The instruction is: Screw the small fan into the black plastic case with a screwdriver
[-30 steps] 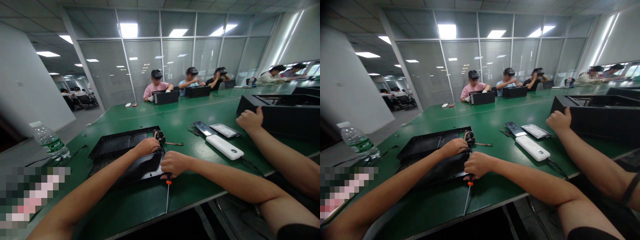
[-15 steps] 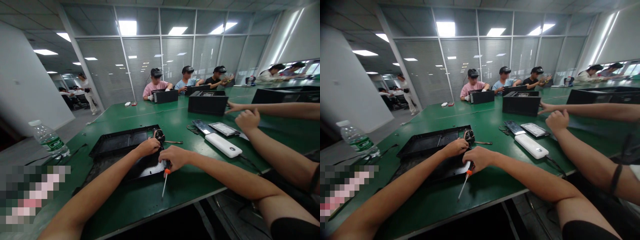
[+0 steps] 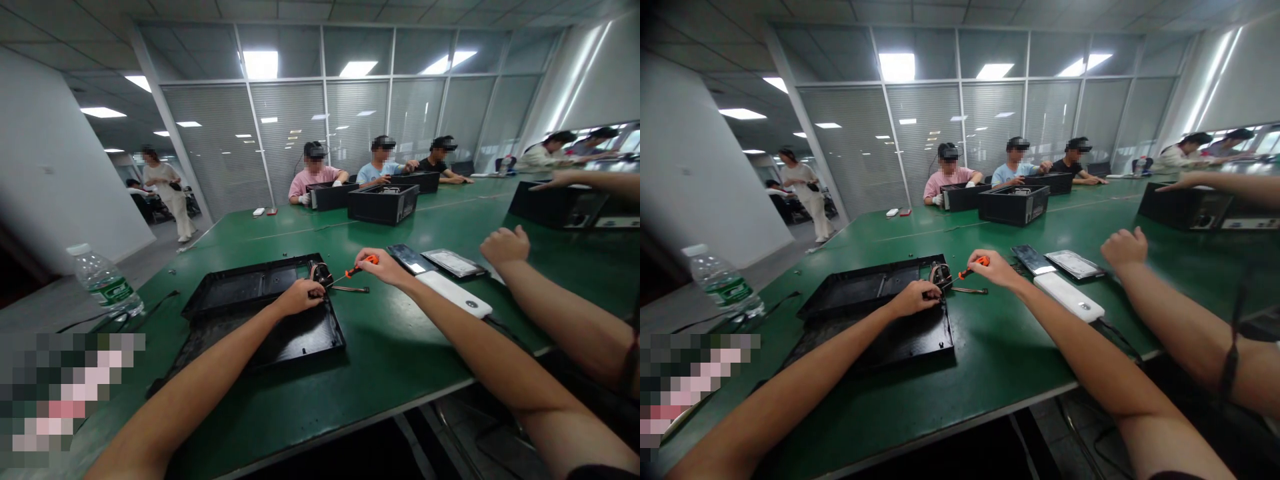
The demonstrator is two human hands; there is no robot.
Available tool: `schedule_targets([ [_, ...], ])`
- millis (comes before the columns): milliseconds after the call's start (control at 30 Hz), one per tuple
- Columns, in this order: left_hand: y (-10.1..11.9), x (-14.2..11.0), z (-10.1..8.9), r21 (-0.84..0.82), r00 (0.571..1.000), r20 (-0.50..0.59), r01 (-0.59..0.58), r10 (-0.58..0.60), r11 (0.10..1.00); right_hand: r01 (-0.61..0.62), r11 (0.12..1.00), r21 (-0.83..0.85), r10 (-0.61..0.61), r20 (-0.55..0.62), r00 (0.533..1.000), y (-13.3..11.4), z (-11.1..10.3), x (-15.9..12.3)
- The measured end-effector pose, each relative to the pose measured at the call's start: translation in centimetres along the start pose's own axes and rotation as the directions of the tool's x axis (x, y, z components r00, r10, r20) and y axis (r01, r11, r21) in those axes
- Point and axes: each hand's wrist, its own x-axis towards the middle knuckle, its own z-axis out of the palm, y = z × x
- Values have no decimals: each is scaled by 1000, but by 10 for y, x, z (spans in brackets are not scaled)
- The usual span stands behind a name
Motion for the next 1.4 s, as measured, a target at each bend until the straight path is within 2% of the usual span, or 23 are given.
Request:
schedule_targets([
  [133, 2, -1, 2, -61, 998, -29, 62, -64, 996, 0, 1000, -30, -3, -78, 997, 0, 9, -1],
  [300, 2, -2, 3, -151, 994, -31, 103, -109, 983, 3, 998, -65, -4, -11, 1000, 1, 18, -1],
  [700, -1, -3, 0, -53, 998, -6, 55, -56, 997, -10, 992, -124, 13, 23, 1000, -2, 23, 1],
  [900, -2, -3, -2, 9, 1000, -9, -10, 10, 1000, -14, 988, -152, 19, 32, 999, -3, 24, 3],
  [1133, -5, -3, 0, 30, 1000, -19, -16, 16, 999, 11, 972, -235, 4, 61, 998, -23, 27, 14],
  [1400, -6, -4, -2, 35, 1000, 12, -13, 13, 999, 3, 977, -212, 11, 64, 998, -19, 26, 13],
])
